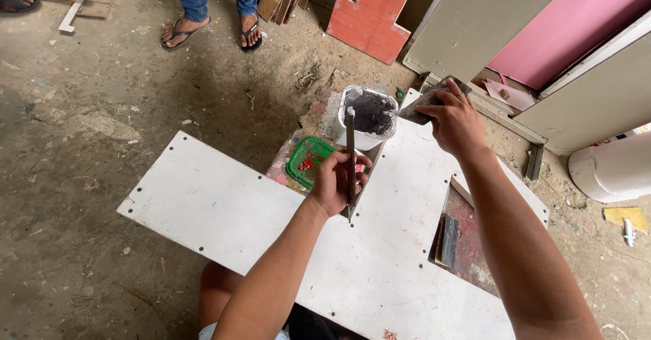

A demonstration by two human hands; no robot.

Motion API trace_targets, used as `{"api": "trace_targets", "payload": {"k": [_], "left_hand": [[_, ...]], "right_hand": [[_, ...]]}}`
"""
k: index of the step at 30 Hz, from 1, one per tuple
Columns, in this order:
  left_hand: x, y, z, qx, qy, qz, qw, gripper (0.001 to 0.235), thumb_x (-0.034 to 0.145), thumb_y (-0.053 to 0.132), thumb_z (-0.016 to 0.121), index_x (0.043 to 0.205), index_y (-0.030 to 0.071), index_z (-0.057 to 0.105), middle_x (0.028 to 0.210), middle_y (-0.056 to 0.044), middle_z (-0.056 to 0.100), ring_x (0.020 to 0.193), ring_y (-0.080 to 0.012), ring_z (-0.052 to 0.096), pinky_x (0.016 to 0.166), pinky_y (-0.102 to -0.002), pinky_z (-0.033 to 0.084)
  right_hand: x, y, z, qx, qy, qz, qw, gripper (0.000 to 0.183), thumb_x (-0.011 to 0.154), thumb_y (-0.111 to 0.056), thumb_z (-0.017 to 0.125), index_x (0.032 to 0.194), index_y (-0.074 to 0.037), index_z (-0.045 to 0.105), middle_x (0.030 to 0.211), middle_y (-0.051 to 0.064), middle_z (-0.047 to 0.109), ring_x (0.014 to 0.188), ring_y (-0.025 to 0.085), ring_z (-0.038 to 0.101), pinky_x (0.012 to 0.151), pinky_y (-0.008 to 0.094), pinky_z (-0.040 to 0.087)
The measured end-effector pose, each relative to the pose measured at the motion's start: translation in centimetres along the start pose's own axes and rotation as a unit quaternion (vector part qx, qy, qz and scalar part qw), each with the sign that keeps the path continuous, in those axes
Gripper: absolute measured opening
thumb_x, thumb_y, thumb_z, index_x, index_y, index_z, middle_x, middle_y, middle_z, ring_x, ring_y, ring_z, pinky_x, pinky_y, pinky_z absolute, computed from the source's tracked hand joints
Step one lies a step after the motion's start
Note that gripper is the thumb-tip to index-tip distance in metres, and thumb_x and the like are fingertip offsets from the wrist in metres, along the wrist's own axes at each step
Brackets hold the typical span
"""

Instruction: Sanding and scraping a large wooden letter to smooth the surface and remove excess filler.

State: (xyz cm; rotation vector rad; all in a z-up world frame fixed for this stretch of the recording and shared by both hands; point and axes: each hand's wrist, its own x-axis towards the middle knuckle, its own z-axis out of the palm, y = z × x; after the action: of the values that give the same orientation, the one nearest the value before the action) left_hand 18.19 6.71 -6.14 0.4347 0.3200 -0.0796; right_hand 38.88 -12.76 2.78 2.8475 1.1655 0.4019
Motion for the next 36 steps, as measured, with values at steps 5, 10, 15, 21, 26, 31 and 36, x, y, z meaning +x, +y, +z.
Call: {"api": "trace_targets", "payload": {"k": [5, 10, 15, 21, 26, 31, 36], "left_hand": [[-1.7, 0.0, 0.5, 0.003, -0.027, -0.024, 0.999, 0.011, 0.088, 0.035, 0.054, 0.084, 0.024, 0.055, 0.097, -0.007, 0.076, 0.064, -0.0188, 0.070, 0.046, -0.019, 0.046], [-1.7, 0.1, 0.1, 0.003, -0.034, -0.003, 0.999, 0.008, 0.089, 0.032, 0.053, 0.090, 0.024, 0.056, 0.112, -0.009, 0.075, 0.067, -0.0192, 0.072, 0.046, -0.019, 0.049], [-2.1, 1.8, 0.8, 0.007, -0.027, 0.030, 0.999, 0.011, 0.088, 0.030, 0.053, 0.094, 0.024, 0.060, 0.124, -0.008, 0.073, 0.074, -0.0216, 0.077, 0.046, -0.019, 0.051], [-1.5, 3.0, 2.0, -0.001, 0.009, 0.091, 0.996, 0.005, 0.087, 0.021, 0.055, 0.091, 0.022, 0.058, 0.128, -0.007, 0.072, 0.080, -0.0251, 0.077, 0.060, -0.026, 0.059], [0.2, 3.2, 1.6, 0.003, 0.023, 0.092, 0.996, 0.010, 0.085, 0.022, 0.058, 0.095, 0.022, 0.060, 0.125, -0.003, 0.073, 0.085, -0.0282, 0.076, 0.070, -0.029, 0.061], [0.9, 3.5, 1.4, -0.009, 0.022, 0.059, 0.998, 0.007, 0.085, 0.025, 0.059, 0.092, 0.025, 0.060, 0.123, 0.001, 0.074, 0.094, -0.0367, 0.076, 0.056, -0.023, 0.049], [1.5, 3.6, 1.1, -0.025, 0.029, 0.052, 0.998, 0.003, 0.084, 0.025, 0.060, 0.087, 0.025, 0.059, 0.119, 0.002, 0.075, 0.092, -0.0375, 0.076, 0.055, -0.024, 0.050]], "right_hand": [[1.8, -2.2, -0.8, -0.019, 0.012, -0.022, 1.000, 0.041, 0.086, -0.013, 0.077, 0.116, -0.040, 0.079, 0.140, 0.006, 0.068, 0.157, 0.030, 0.035, 0.120, 0.054, 0.038], [3.0, -3.9, -1.8, -0.019, 0.041, -0.055, 0.997, 0.040, 0.086, -0.011, 0.078, 0.116, -0.037, 0.080, 0.136, 0.008, 0.070, 0.155, 0.030, 0.037, 0.123, 0.052, 0.034], [3.0, -3.3, -2.0, -0.071, 0.013, -0.045, 0.996, 0.033, 0.088, -0.016, 0.076, 0.110, -0.039, 0.081, 0.134, 0.004, 0.071, 0.156, 0.027, 0.039, 0.126, 0.048, 0.031], [3.1, -3.3, -1.7, -0.118, -0.010, -0.038, 0.992, 0.030, 0.089, -0.020, 0.073, 0.105, -0.043, 0.080, 0.133, -0.001, 0.072, 0.157, 0.023, 0.039, 0.127, 0.046, 0.030], [4.1, -4.7, -2.4, -0.139, -0.058, -0.036, 0.988, 0.030, 0.088, -0.018, 0.074, 0.104, -0.042, 0.081, 0.136, -0.001, 0.070, 0.157, 0.024, 0.037, 0.127, 0.048, 0.029], [5.5, -7.3, -3.4, -0.221, -0.137, -0.084, 0.962, 0.036, 0.085, -0.012, 0.076, 0.109, -0.038, 0.080, 0.139, 0.000, 0.068, 0.159, 0.027, 0.029, 0.129, 0.050, 0.020], [5.5, -10.7, -5.9, -0.210, -0.161, -0.113, 0.958, 0.037, 0.087, -0.010, 0.074, 0.112, -0.036, 0.079, 0.142, 0.003, 0.065, 0.157, 0.029, 0.031, 0.129, 0.050, 0.021]]}}
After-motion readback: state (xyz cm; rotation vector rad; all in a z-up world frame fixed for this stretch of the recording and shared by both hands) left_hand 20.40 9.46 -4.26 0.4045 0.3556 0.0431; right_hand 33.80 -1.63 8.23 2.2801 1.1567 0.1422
